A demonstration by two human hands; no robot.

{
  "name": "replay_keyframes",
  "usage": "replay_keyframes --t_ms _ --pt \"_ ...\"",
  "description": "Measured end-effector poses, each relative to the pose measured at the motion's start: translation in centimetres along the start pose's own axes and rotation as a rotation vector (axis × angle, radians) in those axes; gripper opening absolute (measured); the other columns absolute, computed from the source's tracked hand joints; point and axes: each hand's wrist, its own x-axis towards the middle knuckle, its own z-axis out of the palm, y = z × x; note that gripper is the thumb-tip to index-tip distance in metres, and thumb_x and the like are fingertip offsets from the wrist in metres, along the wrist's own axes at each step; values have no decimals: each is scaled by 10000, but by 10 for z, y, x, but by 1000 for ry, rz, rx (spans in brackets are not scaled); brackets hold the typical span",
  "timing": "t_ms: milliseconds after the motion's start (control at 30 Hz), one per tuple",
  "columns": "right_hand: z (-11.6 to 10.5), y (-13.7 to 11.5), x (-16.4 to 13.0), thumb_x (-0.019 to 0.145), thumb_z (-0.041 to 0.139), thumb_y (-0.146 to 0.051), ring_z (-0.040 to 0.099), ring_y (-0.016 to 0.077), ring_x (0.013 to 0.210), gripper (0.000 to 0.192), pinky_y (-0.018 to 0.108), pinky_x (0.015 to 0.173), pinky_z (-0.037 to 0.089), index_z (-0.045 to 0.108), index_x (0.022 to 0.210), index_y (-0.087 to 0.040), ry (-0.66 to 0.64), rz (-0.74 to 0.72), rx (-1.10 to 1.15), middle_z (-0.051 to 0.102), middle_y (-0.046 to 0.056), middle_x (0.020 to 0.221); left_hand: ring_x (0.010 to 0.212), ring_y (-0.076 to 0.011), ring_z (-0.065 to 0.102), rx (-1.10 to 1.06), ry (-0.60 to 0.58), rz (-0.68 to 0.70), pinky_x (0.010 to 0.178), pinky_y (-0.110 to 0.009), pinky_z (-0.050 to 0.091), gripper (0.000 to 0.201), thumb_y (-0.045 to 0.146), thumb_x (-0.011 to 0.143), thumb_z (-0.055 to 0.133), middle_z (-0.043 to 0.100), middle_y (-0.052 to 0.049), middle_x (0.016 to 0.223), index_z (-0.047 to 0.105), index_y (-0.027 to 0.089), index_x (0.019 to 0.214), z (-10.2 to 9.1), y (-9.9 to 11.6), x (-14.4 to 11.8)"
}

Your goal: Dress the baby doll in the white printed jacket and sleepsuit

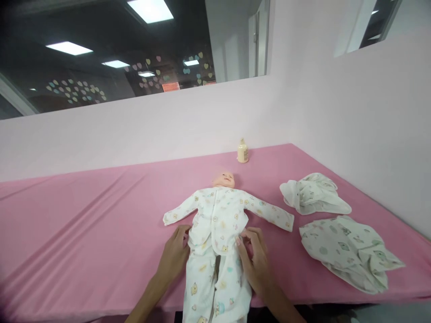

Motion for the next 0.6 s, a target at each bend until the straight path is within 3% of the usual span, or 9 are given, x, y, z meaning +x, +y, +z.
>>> replay_keyframes --t_ms 167,367,467,600 --pt "-2 1 0 949 530 -341 585 230 968 138 398 836 514 554 1036 -237 51 86 17 572 80 1048 770 -218 608 -3 82 -179 671 -343 475 175 275 929 387 652 -64 898 524 209 842 6 -1 -15" --pt "-2 0 3 933 543 -365 597 230 935 165 392 805 523 552 1041 -241 64 162 21 596 66 1024 718 -242 603 192 119 -114 630 -355 465 198 304 914 405 632 -70 775 516 222 772 13 -12 -44" --pt "-2 1 3 946 528 -359 588 229 959 159 398 831 515 534 1059 -247 23 173 22 587 66 1034 738 -252 619 257 77 -70 641 -357 471 168 266 903 425 651 -85 790 544 223 792 20 -15 -56" --pt "-3 3 3 957 510 -349 579 232 974 160 406 842 505 525 1084 -252 -17 187 2 581 68 1047 789 -251 632 262 -71 -54 694 -361 482 182 169 862 406 673 -100 850 575 214 810 22 -8 -63"
